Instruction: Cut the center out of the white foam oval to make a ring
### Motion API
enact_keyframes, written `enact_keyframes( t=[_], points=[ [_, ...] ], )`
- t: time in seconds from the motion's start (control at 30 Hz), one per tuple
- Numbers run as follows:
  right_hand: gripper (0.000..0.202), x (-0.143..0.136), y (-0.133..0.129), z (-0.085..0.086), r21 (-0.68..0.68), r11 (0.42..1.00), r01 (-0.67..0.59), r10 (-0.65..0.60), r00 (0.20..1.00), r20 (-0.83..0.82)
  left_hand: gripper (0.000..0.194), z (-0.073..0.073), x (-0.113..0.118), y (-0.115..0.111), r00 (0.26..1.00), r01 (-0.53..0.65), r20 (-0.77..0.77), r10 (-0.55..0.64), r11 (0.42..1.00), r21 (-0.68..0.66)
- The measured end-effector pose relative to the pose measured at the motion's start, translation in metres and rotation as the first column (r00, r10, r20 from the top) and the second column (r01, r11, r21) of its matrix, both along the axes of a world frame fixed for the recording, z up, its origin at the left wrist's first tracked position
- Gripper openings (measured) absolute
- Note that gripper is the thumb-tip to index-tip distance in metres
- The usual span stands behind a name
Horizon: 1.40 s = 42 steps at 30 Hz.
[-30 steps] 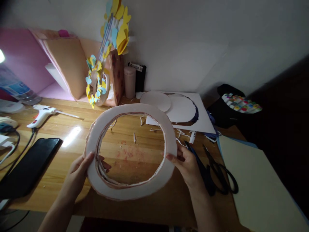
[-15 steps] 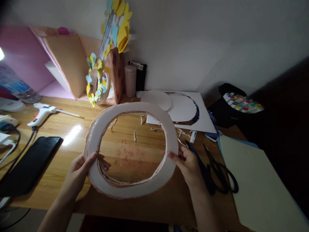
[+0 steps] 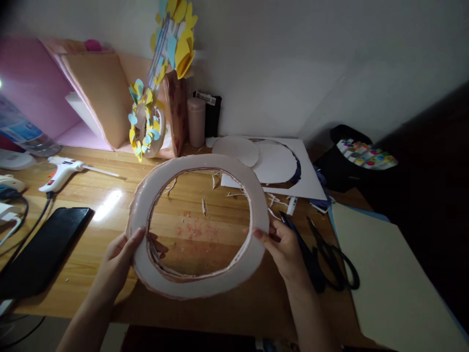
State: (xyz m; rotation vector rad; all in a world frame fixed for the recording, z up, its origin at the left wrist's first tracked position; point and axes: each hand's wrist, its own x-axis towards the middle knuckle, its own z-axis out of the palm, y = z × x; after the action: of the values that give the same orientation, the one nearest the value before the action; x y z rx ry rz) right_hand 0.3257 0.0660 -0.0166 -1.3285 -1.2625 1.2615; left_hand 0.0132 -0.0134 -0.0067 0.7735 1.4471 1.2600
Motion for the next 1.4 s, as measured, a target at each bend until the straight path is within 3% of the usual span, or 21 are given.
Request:
enact_keyframes(
  t=[0.17,0.33,0.5,0.7,0.9,1.03,1.27,1.4],
  points=[
    [0.054,0.000,0.002,0.000,-0.005,1.000,0.009,-0.008,0.999,0.039,0.044,0.001,0.001,0.000,0.999,0.037,0.027,-0.037,0.999,-0.002],
    [0.040,-0.001,0.006,0.001,-0.067,0.998,-0.004,0.004,1.000,0.005,0.039,0.000,0.000,0.006,0.996,0.051,0.079,-0.046,0.996,-0.069],
    [0.037,-0.002,0.009,0.002,-0.089,0.996,0.032,-0.035,0.999,-0.034,0.053,0.000,-0.002,0.008,0.932,0.279,0.286,-0.222,0.944,-0.177],
    [0.036,-0.001,0.008,0.003,-0.060,0.995,0.075,-0.077,0.997,-0.025,0.035,-0.002,-0.001,0.003,0.911,0.397,0.169,-0.378,0.912,-0.104],
    [0.034,0.000,0.007,0.002,-0.012,0.997,0.076,-0.076,0.997,0.000,0.033,0.003,0.000,0.002,0.915,0.403,0.054,-0.400,0.910,-0.094],
    [0.035,-0.002,0.006,0.004,0.017,0.997,0.074,-0.074,0.997,0.009,0.031,0.006,0.001,0.000,0.921,0.387,0.079,-0.381,0.919,-0.079],
    [0.030,-0.005,0.000,0.002,0.148,0.975,0.163,-0.159,0.987,-0.039,0.036,-0.002,0.003,0.002,0.980,0.190,0.062,-0.188,0.982,-0.026],
    [0.022,-0.007,-0.003,0.000,0.215,0.952,0.216,-0.208,0.976,-0.059,0.029,-0.002,0.006,0.000,0.987,0.160,-0.012,-0.160,0.986,0.037]
  ],
)
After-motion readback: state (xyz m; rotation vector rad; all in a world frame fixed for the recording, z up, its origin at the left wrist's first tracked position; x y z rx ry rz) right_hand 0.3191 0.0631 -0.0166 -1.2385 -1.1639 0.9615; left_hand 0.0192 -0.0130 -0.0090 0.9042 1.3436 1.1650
